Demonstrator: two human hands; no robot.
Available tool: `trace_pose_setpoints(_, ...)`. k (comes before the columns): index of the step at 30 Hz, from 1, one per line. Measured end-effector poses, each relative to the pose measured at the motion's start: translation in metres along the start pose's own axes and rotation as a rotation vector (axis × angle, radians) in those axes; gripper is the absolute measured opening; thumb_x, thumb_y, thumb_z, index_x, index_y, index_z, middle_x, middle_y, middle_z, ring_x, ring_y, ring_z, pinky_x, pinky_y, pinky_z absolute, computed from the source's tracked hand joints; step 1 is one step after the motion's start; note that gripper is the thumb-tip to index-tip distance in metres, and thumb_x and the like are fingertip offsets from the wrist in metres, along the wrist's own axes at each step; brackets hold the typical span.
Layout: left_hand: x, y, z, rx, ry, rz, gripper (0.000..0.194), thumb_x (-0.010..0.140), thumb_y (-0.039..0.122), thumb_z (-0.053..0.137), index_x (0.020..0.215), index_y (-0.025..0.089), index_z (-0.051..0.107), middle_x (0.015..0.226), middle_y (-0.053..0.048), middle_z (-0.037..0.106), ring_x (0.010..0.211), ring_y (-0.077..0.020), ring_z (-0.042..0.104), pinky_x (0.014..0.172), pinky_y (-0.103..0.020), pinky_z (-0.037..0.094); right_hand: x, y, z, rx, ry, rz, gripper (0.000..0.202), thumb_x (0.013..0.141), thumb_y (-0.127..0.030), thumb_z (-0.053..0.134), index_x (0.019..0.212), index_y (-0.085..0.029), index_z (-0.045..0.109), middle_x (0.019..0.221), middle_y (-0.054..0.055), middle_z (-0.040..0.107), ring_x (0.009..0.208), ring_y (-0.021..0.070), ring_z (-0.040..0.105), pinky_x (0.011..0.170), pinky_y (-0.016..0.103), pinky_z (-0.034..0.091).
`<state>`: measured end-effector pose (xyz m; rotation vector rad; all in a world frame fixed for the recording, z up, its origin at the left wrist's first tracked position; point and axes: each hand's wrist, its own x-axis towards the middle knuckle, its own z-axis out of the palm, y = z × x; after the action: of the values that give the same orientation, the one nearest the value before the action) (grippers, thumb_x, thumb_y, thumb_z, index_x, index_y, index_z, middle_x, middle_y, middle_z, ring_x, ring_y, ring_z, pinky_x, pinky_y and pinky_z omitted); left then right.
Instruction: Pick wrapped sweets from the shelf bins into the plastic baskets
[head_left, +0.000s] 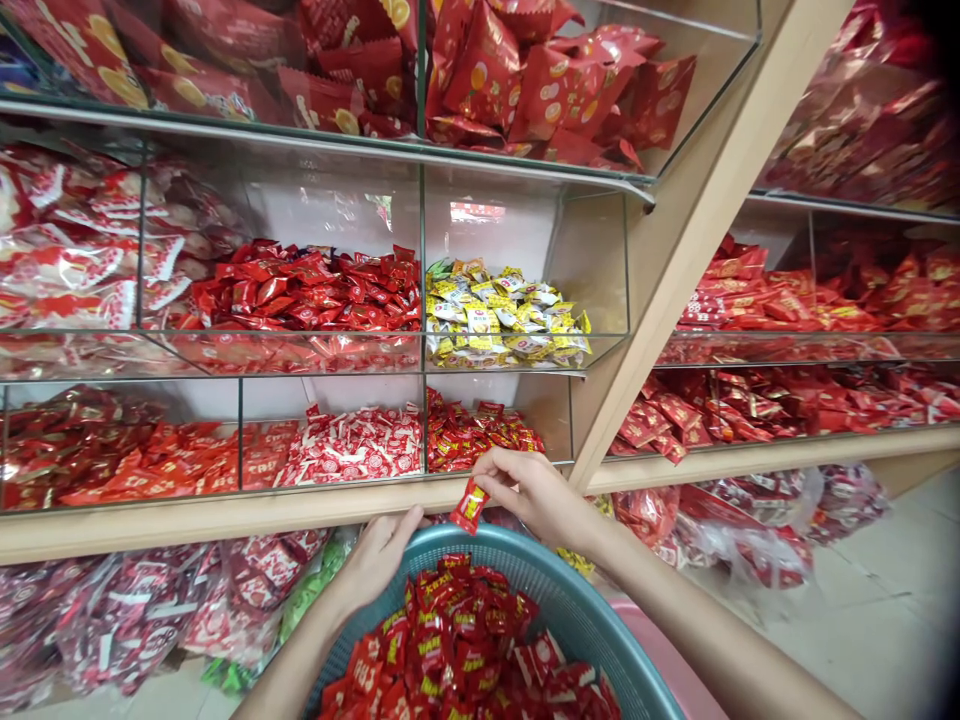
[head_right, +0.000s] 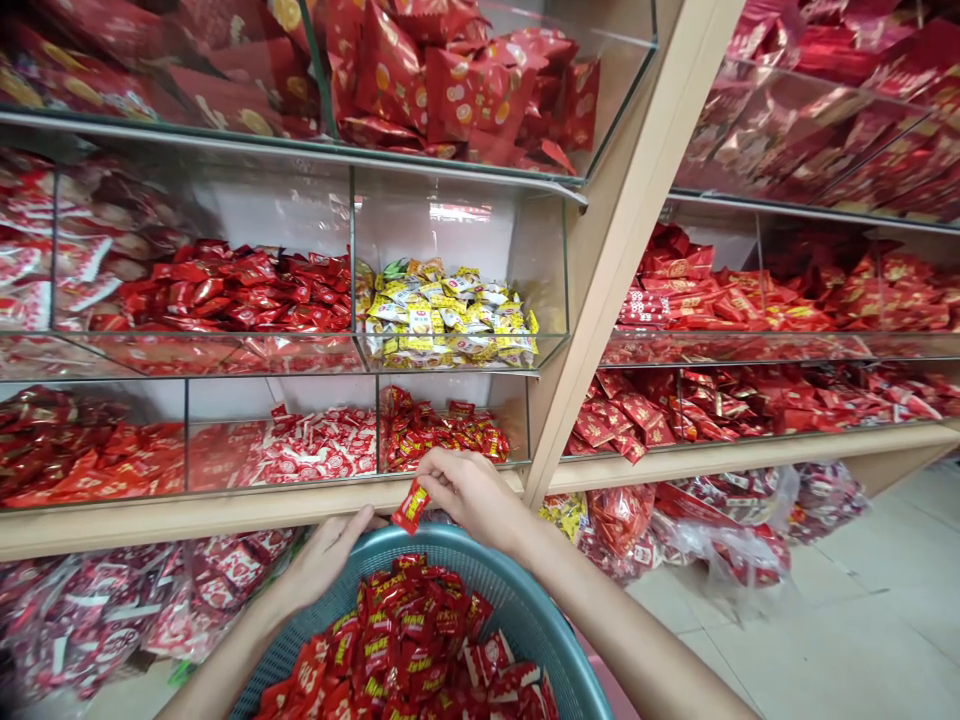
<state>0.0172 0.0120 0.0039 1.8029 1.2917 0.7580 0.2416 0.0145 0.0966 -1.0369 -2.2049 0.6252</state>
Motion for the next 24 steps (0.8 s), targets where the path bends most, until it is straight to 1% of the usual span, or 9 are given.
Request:
trace_pose_setpoints(3, 0.001, -0.001, 0.000, -0.009, 0.004, -0.008, 0.053, 0.090, 0.050, 0.030, 0.090, 0.016, 0.071, 0.089, -0.004, 0.072, 0.087, -0.0237, 0.061, 0.086, -0.030, 0.042, -0.003, 0.004, 0.000, 0.013, -0.246, -0.010, 0.017, 0.088, -0.023, 0.046, 0.081, -0.016, 0.061, 0.072, -0.001, 0.060, 0.065, 0.0099, 0.051, 0.063, 0.020, 0.039)
trace_pose_setpoints(6, 0.002, -0.004, 0.001, -0.007, 0.015, -0.005, 0.053, 0.090, 0.050, 0.032, 0.092, 0.015, 0.071, 0.092, -0.004, 0.072, 0.090, -0.0241, 0.061, 0.088, -0.031, 0.042, -0.007, 0.007, 0.003, 0.112, -0.472, -0.001, 0.015, 0.085, -0.020, 0.050, 0.081, -0.014, 0.062, 0.071, -0.001, 0.060, 0.063, 0.0093, 0.051, 0.060, 0.018, 0.040)
trace_pose_setpoints(8, 0.003, -0.005, 0.002, 0.002, 0.023, -0.008, 0.052, 0.090, 0.050, 0.032, 0.093, 0.015, 0.071, 0.092, -0.004, 0.072, 0.091, -0.0239, 0.061, 0.089, -0.031, 0.042, -0.009, 0.006, 0.007, 0.186, -0.579, 0.018, 0.013, 0.084, -0.019, 0.051, 0.083, -0.014, 0.063, 0.071, -0.001, 0.060, 0.063, 0.0088, 0.052, 0.060, 0.018, 0.041)
trace_pose_setpoints(10, 0.003, -0.007, 0.002, 0.013, 0.041, -0.011, 0.051, 0.090, 0.049, 0.033, 0.093, 0.017, 0.072, 0.090, -0.003, 0.072, 0.090, -0.0235, 0.062, 0.089, -0.030, 0.042, -0.011, 0.004, 0.010, 0.229, -0.638, 0.023, 0.012, 0.083, -0.018, 0.052, 0.084, -0.013, 0.064, 0.073, -0.001, 0.060, 0.064, 0.0085, 0.052, 0.060, 0.017, 0.041)
trace_pose_setpoints(12, 0.003, -0.008, 0.003, 0.026, 0.058, -0.011, 0.050, 0.089, 0.049, 0.033, 0.094, 0.018, 0.072, 0.090, -0.003, 0.073, 0.090, -0.0233, 0.062, 0.089, -0.030, 0.042, -0.012, 0.001, 0.012, 0.219, -0.649, 0.006, 0.012, 0.083, -0.018, 0.053, 0.086, -0.014, 0.064, 0.072, -0.002, 0.061, 0.063, 0.0083, 0.052, 0.059, 0.017, 0.040)
trace_pose_setpoints(15, 0.003, -0.009, 0.003, 0.037, 0.074, -0.007, 0.050, 0.090, 0.049, 0.033, 0.095, 0.018, 0.072, 0.094, -0.003, 0.072, 0.091, -0.0233, 0.062, 0.090, -0.031, 0.042, -0.014, -0.001, 0.013, 0.106, -0.610, -0.012, 0.013, 0.083, -0.018, 0.053, 0.087, -0.014, 0.065, 0.071, -0.002, 0.062, 0.061, 0.0084, 0.053, 0.057, 0.017, 0.038)
trace_pose_setpoints(20, 0.003, -0.008, 0.003, 0.035, 0.051, -0.014, 0.050, 0.090, 0.049, 0.032, 0.098, 0.017, 0.071, 0.097, -0.004, 0.072, 0.093, -0.0232, 0.062, 0.089, -0.031, 0.042, -0.029, 0.005, 0.006, -0.207, -0.524, 0.002, 0.015, 0.083, -0.013, 0.050, 0.089, -0.019, 0.063, 0.078, 0.000, 0.066, 0.069, 0.0117, 0.057, 0.061, 0.020, 0.036)
trace_pose_setpoints(24, 0.002, -0.007, 0.002, 0.032, 0.053, -0.025, 0.051, 0.090, 0.051, 0.033, 0.097, 0.018, 0.071, 0.093, -0.004, 0.072, 0.091, -0.0234, 0.062, 0.089, -0.031, 0.041, -0.048, 0.013, 0.002, -0.483, -0.492, 0.061, 0.015, 0.085, -0.014, 0.046, 0.089, -0.020, 0.059, 0.080, 0.002, 0.065, 0.071, 0.0148, 0.059, 0.056, 0.023, 0.031)
